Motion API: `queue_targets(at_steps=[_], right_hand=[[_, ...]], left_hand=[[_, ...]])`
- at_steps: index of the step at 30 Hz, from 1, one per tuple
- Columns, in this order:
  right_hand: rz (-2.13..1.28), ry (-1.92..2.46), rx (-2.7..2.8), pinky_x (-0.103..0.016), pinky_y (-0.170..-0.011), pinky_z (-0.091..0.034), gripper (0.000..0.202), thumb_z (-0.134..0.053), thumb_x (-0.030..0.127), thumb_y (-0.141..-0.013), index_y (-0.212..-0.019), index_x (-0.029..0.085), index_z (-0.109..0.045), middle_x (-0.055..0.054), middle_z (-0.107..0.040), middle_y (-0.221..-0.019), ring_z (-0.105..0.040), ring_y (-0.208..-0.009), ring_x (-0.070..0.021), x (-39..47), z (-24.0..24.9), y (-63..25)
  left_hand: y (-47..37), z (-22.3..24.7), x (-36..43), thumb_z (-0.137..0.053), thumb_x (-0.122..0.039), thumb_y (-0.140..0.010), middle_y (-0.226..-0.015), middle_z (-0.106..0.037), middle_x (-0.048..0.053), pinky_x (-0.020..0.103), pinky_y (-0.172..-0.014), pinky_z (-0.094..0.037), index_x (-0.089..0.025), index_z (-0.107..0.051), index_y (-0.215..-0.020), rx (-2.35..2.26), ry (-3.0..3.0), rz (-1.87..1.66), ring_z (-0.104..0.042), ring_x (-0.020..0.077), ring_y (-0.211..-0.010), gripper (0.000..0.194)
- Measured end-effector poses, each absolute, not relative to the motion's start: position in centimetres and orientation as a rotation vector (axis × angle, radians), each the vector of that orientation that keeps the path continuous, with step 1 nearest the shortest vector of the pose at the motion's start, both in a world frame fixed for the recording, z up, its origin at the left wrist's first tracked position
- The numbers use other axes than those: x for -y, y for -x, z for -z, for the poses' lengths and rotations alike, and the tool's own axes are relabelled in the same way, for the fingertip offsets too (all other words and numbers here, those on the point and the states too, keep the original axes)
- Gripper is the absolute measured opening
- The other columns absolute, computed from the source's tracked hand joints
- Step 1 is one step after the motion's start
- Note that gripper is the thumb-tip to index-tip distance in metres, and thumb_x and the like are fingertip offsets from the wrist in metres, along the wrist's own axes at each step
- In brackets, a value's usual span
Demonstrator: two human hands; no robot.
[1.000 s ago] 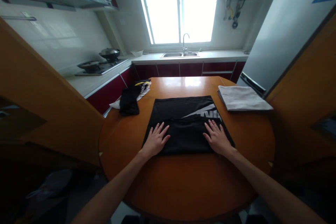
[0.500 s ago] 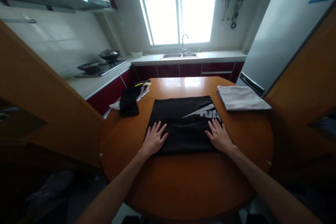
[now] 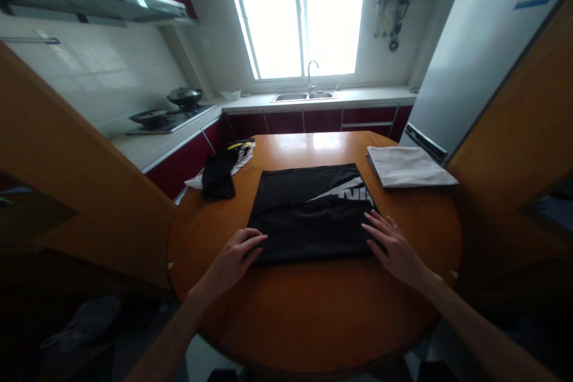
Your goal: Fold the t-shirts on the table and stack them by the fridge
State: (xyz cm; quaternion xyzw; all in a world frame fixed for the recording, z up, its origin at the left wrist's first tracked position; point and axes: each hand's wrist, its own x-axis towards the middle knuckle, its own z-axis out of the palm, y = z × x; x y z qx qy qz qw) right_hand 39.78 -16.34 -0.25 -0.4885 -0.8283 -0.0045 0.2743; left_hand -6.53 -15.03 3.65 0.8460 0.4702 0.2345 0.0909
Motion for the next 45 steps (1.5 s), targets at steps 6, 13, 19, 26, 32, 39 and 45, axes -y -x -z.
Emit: queue_targets(at_steps=[6, 13, 19, 26, 32, 39, 45], right_hand=[[0.023, 1.277, 2.253, -0.048, -0.111, -0.047, 0.033, -0.055, 0.026, -0.098, -0.128, 0.026, -0.067, -0.008, -0.062, -0.139, -0.055, -0.131, -0.0265, 18.4, 2.1, -42.9], [0.089, 1.29, 2.295, -0.045, -0.104, -0.051, 0.031, -0.056, 0.026, -0.097, -0.126, 0.025, -0.067, -0.009, -0.065, -0.128, -0.06, -0.118, -0.0264, 18.4, 3.0, -44.0], [0.16, 1.257, 2.332, -0.044, -0.098, -0.051, 0.025, -0.055, 0.026, -0.098, -0.117, 0.024, -0.07, -0.008, -0.069, -0.114, -0.063, -0.108, -0.0254, 18.3, 3.0, -45.5], [0.143, 1.26, 2.303, -0.044, -0.097, -0.05, 0.022, -0.055, 0.026, -0.098, -0.111, 0.025, -0.073, -0.006, -0.072, -0.108, -0.065, -0.103, -0.0251, 17.9, 2.8, -45.3], [0.074, 1.24, 2.243, -0.043, -0.095, -0.051, 0.02, -0.054, 0.024, -0.097, -0.105, 0.025, -0.072, -0.006, -0.072, -0.106, -0.065, -0.102, -0.0243, 18.6, 1.2, -44.9], [-0.022, 1.168, 2.12, -0.039, -0.091, -0.053, 0.014, -0.056, 0.021, -0.093, -0.1, 0.026, -0.067, -0.006, -0.071, -0.105, -0.065, -0.103, -0.0235, 20.9, -2.3, -44.9], [-0.224, 1.22, 1.889, -0.034, -0.079, -0.056, 0.01, -0.056, 0.028, -0.094, -0.096, 0.028, -0.065, -0.007, -0.069, -0.1, -0.068, -0.093, -0.0235, 23.5, -6.1, -44.7]], left_hand=[[10.7, -2.9, 18.3, -0.06, -0.033, -0.097, -0.116, -0.067, 0.007, 0.034, -0.093, -0.057, -0.028, -0.071, -0.12, -1.332, -2.559, -0.581, -0.065, 0.0212, -0.107, 0.026], [11.9, -1.6, 19.4, -0.055, -0.03, -0.1, -0.122, -0.068, 0.006, 0.034, -0.099, -0.056, -0.029, -0.069, -0.124, -1.37, -2.648, -0.567, -0.066, 0.0204, -0.111, 0.028], [12.1, -1.0, 19.1, -0.052, -0.03, -0.1, -0.117, -0.069, 0.006, 0.033, -0.094, -0.057, -0.027, -0.069, -0.124, -1.445, -2.688, -0.576, -0.067, 0.0202, -0.106, 0.029], [11.2, -1.3, 18.2, -0.052, -0.028, -0.099, -0.106, -0.069, 0.006, 0.034, -0.089, -0.056, -0.025, -0.072, -0.112, -1.493, -2.676, -0.556, -0.067, 0.02, -0.097, 0.024], [10.5, -1.9, 18.2, -0.052, -0.018, -0.093, -0.1, -0.068, 0.004, 0.032, -0.086, -0.055, -0.025, -0.069, -0.102, -1.479, -2.717, -0.632, -0.066, 0.0195, -0.093, 0.02], [11.0, -4.8, 21.3, -0.053, -0.019, -0.09, -0.107, -0.068, 0.004, 0.031, -0.092, -0.055, -0.025, -0.065, -0.102, -1.478, -2.642, -0.814, -0.066, 0.0197, -0.103, 0.019], [10.8, -8.4, 24.4, -0.048, -0.024, -0.092, -0.099, -0.071, 0.002, 0.03, -0.077, -0.059, -0.027, -0.061, -0.097, -1.482, -2.365, -1.085, -0.07, 0.0189, -0.09, 0.014]])
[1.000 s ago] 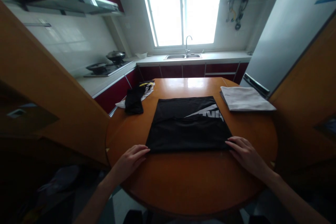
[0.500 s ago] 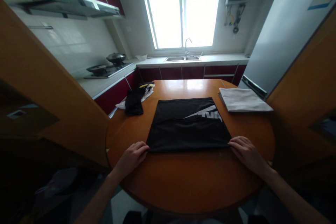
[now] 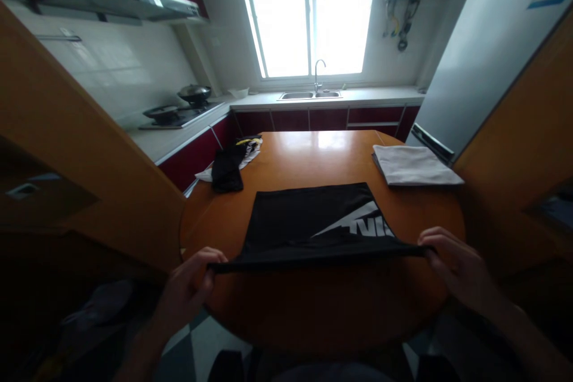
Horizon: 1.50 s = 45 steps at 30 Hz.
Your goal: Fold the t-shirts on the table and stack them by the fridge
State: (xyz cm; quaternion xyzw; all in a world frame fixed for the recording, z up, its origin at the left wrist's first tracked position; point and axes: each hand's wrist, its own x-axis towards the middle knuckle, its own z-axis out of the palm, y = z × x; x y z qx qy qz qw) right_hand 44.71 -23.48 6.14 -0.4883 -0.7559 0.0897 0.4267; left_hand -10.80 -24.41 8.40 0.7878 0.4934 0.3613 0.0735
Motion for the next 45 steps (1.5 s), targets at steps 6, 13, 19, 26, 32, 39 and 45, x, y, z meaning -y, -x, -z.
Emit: queue_targets(at_steps=[6, 13, 19, 26, 32, 39, 45], right_hand=[[-0.238, 1.37, 1.629, -0.029, -0.069, -0.055, 0.014, -0.058, 0.036, -0.09, -0.092, 0.026, -0.068, -0.003, -0.071, -0.09, -0.068, -0.078, -0.0199, 20.7, -8.1, -43.4], [-0.451, 1.45, 1.548, -0.034, -0.075, -0.055, 0.032, -0.061, 0.043, -0.083, -0.096, 0.018, -0.075, -0.008, -0.077, -0.091, -0.071, -0.083, -0.0236, 9.4, -4.6, -41.1], [-0.526, 1.564, 1.613, -0.039, -0.076, -0.056, 0.026, -0.059, 0.039, -0.078, -0.084, 0.018, -0.074, -0.012, -0.078, -0.086, -0.072, -0.079, -0.0267, 4.4, 0.8, -41.0], [-0.389, 1.657, 1.682, -0.036, -0.076, -0.054, 0.028, -0.055, 0.036, -0.084, -0.089, 0.018, -0.075, -0.011, -0.077, -0.088, -0.071, -0.082, -0.0252, 3.1, 1.4, -40.9], [-0.089, 1.76, 1.812, -0.045, -0.091, -0.051, 0.036, -0.046, 0.035, -0.093, -0.101, 0.015, -0.074, -0.017, -0.071, -0.105, -0.065, -0.1, -0.0301, 4.2, 1.2, -39.9], [-0.052, 1.6, 2.134, -0.047, -0.113, -0.039, 0.05, -0.035, 0.037, -0.102, -0.136, 0.012, -0.061, -0.018, -0.056, -0.144, -0.049, -0.135, -0.0318, 7.7, -2.2, -33.6], [-0.111, 1.64, 2.325, -0.06, -0.121, -0.018, 0.057, -0.035, 0.034, -0.103, -0.154, 0.01, -0.039, -0.017, -0.027, -0.165, -0.021, -0.154, -0.0313, 9.2, 0.0, -27.1]], left_hand=[[9.3, -9.6, 21.7, -0.049, -0.04, -0.091, -0.088, -0.071, 0.002, 0.028, -0.07, -0.057, -0.022, -0.063, -0.092, -1.765, -2.066, -1.196, -0.068, 0.0189, -0.08, 0.023], [8.8, -6.4, 12.1, -0.047, -0.054, -0.091, -0.101, -0.075, 0.007, 0.035, -0.086, -0.055, -0.018, -0.069, -0.103, -1.754, -1.937, -0.994, -0.069, 0.0246, -0.095, 0.044], [9.1, -1.9, 7.3, -0.048, -0.053, -0.088, -0.1, -0.076, 0.011, 0.038, -0.088, -0.054, -0.017, -0.071, -0.096, -1.772, -1.943, -0.853, -0.071, 0.0276, -0.095, 0.043], [9.1, -0.7, 5.6, -0.045, -0.046, -0.091, -0.097, -0.075, 0.01, 0.037, -0.086, -0.053, -0.019, -0.07, -0.096, -1.853, -2.0, -0.79, -0.069, 0.0259, -0.093, 0.037], [8.5, -0.4, 6.2, -0.048, -0.036, -0.092, -0.107, -0.065, 0.014, 0.043, -0.095, -0.051, -0.015, -0.07, -0.111, -2.079, -2.205, -0.835, -0.064, 0.0279, -0.1, 0.035], [-1.2, -2.7, 9.0, -0.041, -0.039, -0.102, -0.15, -0.051, 0.014, 0.046, -0.116, -0.037, -0.017, -0.052, -0.144, -1.715, -2.547, -0.588, -0.045, 0.0294, -0.139, 0.048], [-9.3, -0.2, 9.1, -0.038, -0.04, -0.103, -0.164, -0.031, 0.015, 0.061, -0.122, -0.019, -0.018, -0.04, -0.155, -1.663, -2.558, -0.312, -0.023, 0.0347, -0.153, 0.057]])
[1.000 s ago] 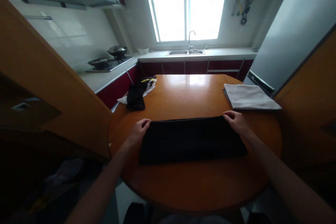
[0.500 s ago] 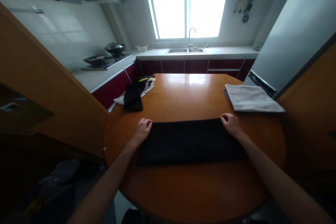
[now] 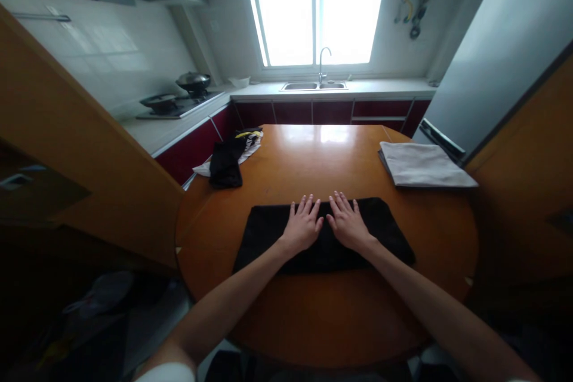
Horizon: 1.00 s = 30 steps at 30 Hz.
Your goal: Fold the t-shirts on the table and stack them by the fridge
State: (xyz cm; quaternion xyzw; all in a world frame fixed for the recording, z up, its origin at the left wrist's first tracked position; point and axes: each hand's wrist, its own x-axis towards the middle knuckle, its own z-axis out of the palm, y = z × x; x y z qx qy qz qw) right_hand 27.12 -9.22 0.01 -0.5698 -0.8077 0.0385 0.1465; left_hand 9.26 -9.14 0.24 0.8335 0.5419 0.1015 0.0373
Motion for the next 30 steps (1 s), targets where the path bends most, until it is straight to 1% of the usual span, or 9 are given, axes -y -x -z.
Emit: queue_targets(at_steps=[2, 7, 13, 18, 21, 23, 26, 30], right_hand=[[-0.142, 1.682, 2.342, -0.059, -0.122, -0.015, 0.059, -0.035, 0.035, -0.103, -0.156, 0.01, -0.036, -0.017, -0.025, -0.165, -0.019, -0.155, -0.0299, 9.3, 1.0, -26.7], [-0.193, 1.734, 2.332, -0.054, -0.124, -0.009, 0.062, -0.034, 0.039, -0.102, -0.158, 0.012, -0.033, -0.014, -0.022, -0.167, -0.015, -0.156, -0.0262, 9.3, 1.7, -26.8], [-0.256, 1.739, 2.34, -0.049, -0.125, -0.011, 0.064, -0.029, 0.043, -0.104, -0.159, 0.01, -0.03, -0.013, -0.021, -0.167, -0.014, -0.156, -0.0234, 8.5, 1.2, -28.5], [-0.161, 1.984, 2.239, -0.057, -0.124, -0.003, 0.065, -0.024, 0.046, -0.105, -0.16, 0.012, -0.028, -0.012, -0.019, -0.168, -0.011, -0.156, -0.025, 7.3, 1.5, -35.4], [-0.164, 2.081, 2.149, -0.056, -0.124, -0.009, 0.066, -0.021, 0.047, -0.105, -0.16, 0.01, -0.027, -0.013, -0.02, -0.167, -0.015, -0.156, -0.025, 7.0, 1.1, -39.4], [-0.112, 2.081, 2.071, -0.055, -0.124, -0.013, 0.066, -0.021, 0.045, -0.105, -0.159, 0.008, -0.028, -0.014, -0.022, -0.167, -0.016, -0.156, -0.0259, 7.1, 0.3, -40.4], [-0.006, 1.981, 2.002, -0.054, -0.124, -0.016, 0.064, -0.022, 0.042, -0.105, -0.158, 0.007, -0.031, -0.015, -0.024, -0.166, -0.017, -0.155, -0.0263, 7.7, -1.3, -38.7], [-0.01, 1.741, 2.167, -0.052, -0.125, -0.012, 0.063, -0.023, 0.041, -0.105, -0.158, 0.009, -0.031, -0.013, -0.025, -0.166, -0.016, -0.156, -0.0231, 8.6, -2.4, -32.7]], left_hand=[[-9.7, 0.8, 9.1, -0.039, -0.042, -0.102, -0.166, -0.026, 0.015, 0.062, -0.122, -0.017, -0.017, -0.037, -0.157, -1.705, -2.542, -0.25, -0.019, 0.0345, -0.154, 0.06], [-9.3, 1.7, 9.3, -0.033, -0.048, -0.103, -0.168, -0.022, 0.008, 0.057, -0.124, -0.017, -0.022, -0.032, -0.159, -1.769, -2.587, -0.224, -0.016, 0.0277, -0.156, 0.062], [-9.5, 1.3, 9.3, -0.032, -0.048, -0.103, -0.168, -0.021, 0.006, 0.055, -0.125, -0.018, -0.021, -0.031, -0.16, -1.798, -2.594, -0.178, -0.016, 0.026, -0.156, 0.062], [-9.5, 1.2, 9.1, -0.033, -0.047, -0.103, -0.168, -0.021, 0.006, 0.054, -0.125, -0.017, -0.023, -0.031, -0.16, -1.806, -2.575, -0.185, -0.017, 0.0264, -0.156, 0.062], [-9.5, 1.2, 9.0, -0.034, -0.047, -0.102, -0.168, -0.021, 0.006, 0.054, -0.125, -0.016, -0.022, -0.031, -0.16, -1.809, -2.563, -0.183, -0.017, 0.026, -0.156, 0.063], [-9.5, 1.2, 9.0, -0.034, -0.047, -0.102, -0.168, -0.021, 0.006, 0.054, -0.125, -0.016, -0.022, -0.031, -0.16, -1.808, -2.551, -0.178, -0.017, 0.0263, -0.156, 0.063], [-9.6, 1.1, 9.1, -0.034, -0.047, -0.102, -0.168, -0.021, 0.007, 0.055, -0.124, -0.017, -0.021, -0.031, -0.16, -1.8, -2.553, -0.177, -0.017, 0.027, -0.156, 0.063], [-9.6, 1.0, 9.2, -0.034, -0.047, -0.102, -0.168, -0.022, 0.007, 0.055, -0.124, -0.018, -0.022, -0.033, -0.159, -1.806, -2.566, -0.183, -0.018, 0.0273, -0.156, 0.062]])
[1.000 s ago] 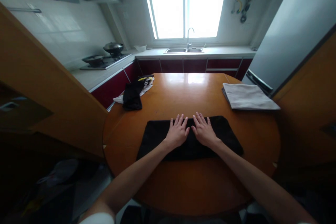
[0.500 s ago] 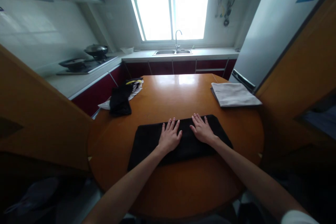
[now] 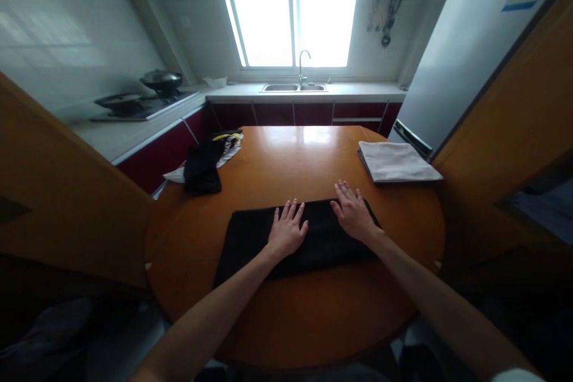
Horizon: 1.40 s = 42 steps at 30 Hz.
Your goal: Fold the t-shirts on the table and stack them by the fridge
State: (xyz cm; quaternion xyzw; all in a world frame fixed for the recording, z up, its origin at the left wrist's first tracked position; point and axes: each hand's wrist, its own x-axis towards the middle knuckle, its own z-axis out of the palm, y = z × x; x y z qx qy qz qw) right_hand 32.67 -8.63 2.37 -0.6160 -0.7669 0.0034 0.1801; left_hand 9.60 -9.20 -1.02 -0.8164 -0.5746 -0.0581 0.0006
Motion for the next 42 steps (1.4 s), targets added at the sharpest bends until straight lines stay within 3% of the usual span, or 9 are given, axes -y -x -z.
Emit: queue_targets(at_steps=[10, 15, 21, 26, 35, 42], right_hand=[[-0.089, 1.746, 2.377, -0.052, -0.125, -0.01, 0.063, -0.03, 0.043, -0.103, -0.158, 0.013, -0.033, -0.013, -0.025, -0.166, -0.017, -0.156, -0.0244, 7.1, 2.0, -28.3], [-0.088, 1.769, 2.381, -0.051, -0.125, -0.009, 0.063, -0.028, 0.043, -0.103, -0.158, 0.012, -0.033, -0.012, -0.025, -0.166, -0.017, -0.155, -0.0239, 7.0, 2.5, -28.5], [-0.093, 1.767, 2.384, -0.053, -0.125, -0.008, 0.063, -0.029, 0.044, -0.103, -0.158, 0.014, -0.033, -0.012, -0.025, -0.166, -0.016, -0.156, -0.0242, 6.7, 3.0, -28.6], [-0.122, 1.75, 2.378, -0.053, -0.124, -0.008, 0.064, -0.029, 0.045, -0.103, -0.158, 0.015, -0.033, -0.012, -0.025, -0.166, -0.017, -0.156, -0.0245, 6.6, 3.2, -28.7], [-0.117, 1.743, 2.368, -0.053, -0.124, -0.008, 0.063, -0.03, 0.044, -0.103, -0.157, 0.014, -0.036, -0.012, -0.027, -0.166, -0.017, -0.155, -0.0249, 6.5, 3.6, -28.6], [-0.05, 1.677, 2.301, -0.055, -0.124, -0.01, 0.061, -0.031, 0.043, -0.104, -0.156, 0.012, -0.037, -0.014, -0.027, -0.165, -0.018, -0.155, -0.0266, 7.3, 1.9, -28.4]], left_hand=[[-9.5, 1.4, 9.5, -0.035, -0.05, -0.102, -0.166, -0.027, 0.007, 0.054, -0.124, -0.019, -0.023, -0.035, -0.158, 1.796, 2.561, 0.272, -0.021, 0.0267, -0.155, 0.062], [-9.8, 1.1, 10.1, -0.035, -0.054, -0.102, -0.166, -0.029, 0.007, 0.062, -0.124, -0.006, -0.025, -0.038, -0.157, 1.784, 2.501, 0.314, -0.017, 0.0304, -0.155, 0.062], [-9.1, -0.9, 10.7, -0.025, -0.066, -0.1, -0.166, -0.028, 0.007, 0.062, -0.123, -0.014, -0.025, -0.036, -0.157, 1.872, 2.519, 0.282, -0.018, 0.0312, -0.155, 0.071], [-5.3, -4.9, 10.9, -0.021, -0.065, -0.102, -0.165, -0.032, 0.008, 0.055, -0.123, -0.02, -0.022, -0.035, -0.158, 1.927, 2.423, 0.276, -0.022, 0.0304, -0.154, 0.073], [1.3, -0.4, 11.7, -0.025, -0.063, -0.102, -0.168, -0.018, 0.014, 0.063, -0.121, -0.016, -0.02, -0.027, -0.161, 2.185, 2.176, 0.059, -0.014, 0.0354, -0.155, 0.073], [-3.3, -3.3, 11.8, -0.026, -0.062, -0.102, -0.169, -0.017, 0.012, 0.061, -0.123, -0.015, -0.017, -0.028, -0.16, 2.006, 2.31, 0.208, -0.012, 0.0337, -0.156, 0.073]])
